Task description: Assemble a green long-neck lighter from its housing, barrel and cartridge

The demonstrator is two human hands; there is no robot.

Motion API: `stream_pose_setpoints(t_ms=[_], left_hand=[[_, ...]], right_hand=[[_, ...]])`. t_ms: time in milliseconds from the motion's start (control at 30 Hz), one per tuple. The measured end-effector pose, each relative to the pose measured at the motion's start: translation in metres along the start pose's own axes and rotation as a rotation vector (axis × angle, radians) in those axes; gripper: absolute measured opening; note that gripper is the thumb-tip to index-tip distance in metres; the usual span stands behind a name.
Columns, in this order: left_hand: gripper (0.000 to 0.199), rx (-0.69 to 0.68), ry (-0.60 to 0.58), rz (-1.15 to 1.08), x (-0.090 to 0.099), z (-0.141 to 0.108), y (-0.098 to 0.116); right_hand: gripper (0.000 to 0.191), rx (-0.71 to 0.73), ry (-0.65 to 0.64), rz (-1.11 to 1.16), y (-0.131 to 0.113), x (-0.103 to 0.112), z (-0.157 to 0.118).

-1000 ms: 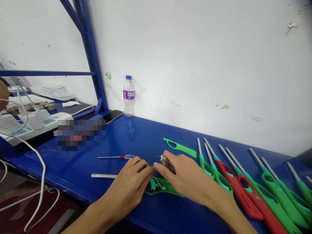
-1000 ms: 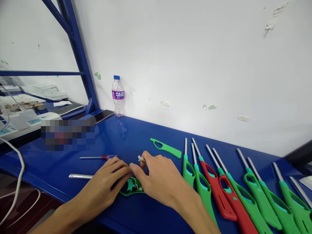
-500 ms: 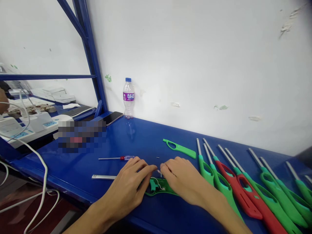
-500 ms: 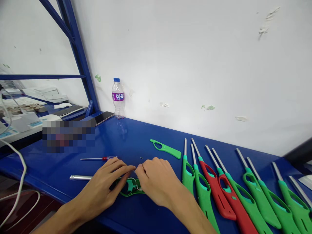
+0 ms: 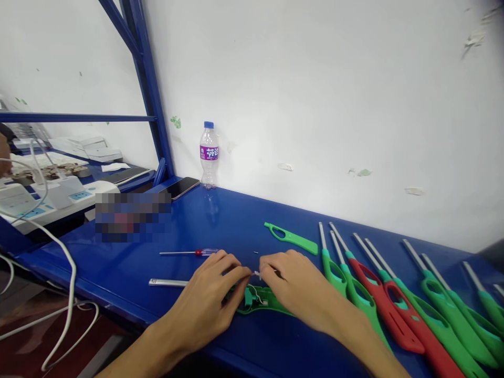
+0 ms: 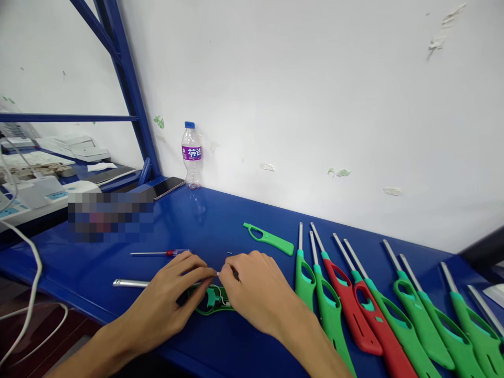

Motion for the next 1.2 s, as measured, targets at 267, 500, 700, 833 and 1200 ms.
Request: stream_pose_setpoints(t_ms=[267,500,700,833,1200], left_hand=[[0.025,-0.018,0.05,-0.013,0.003,0.0,-0.002],[0.023,-0.016,0.045,-0.019,0.004,0.0,-0.001],[0.018,-0.029,0.084,-0.081,0.005,0.001,-0.003],[0.019,-0.04,0.086,-0.088,0.006,0.001,-0.003],[0.016,-0.08,0.109,-0.092,0.007,0.001,0.002]], right_hand=[[0.018,-0.01,0.081,0.266,0.001,0.009,-0.002],[0.015,0.038,0.119,0.263,0.0,0.013,-0.002],[0.015,0.066,0.154,0.27,-0.002,0.013,-0.001],[0.014,0.066,0.166,0.281,-0.002,0.014,-0.002],[0.016,0.078,0.159,0.265,-0.004,0.011,-0.001]])
Point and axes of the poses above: each hand's wrist, its own z-axis towards the middle knuckle, its own x-axis out of the back of the hand, y = z × x, the point moved 8 cm from there along z, towards the middle knuckle, and after that the axes turned 2 degrees about -y, right-handed, at the moved point
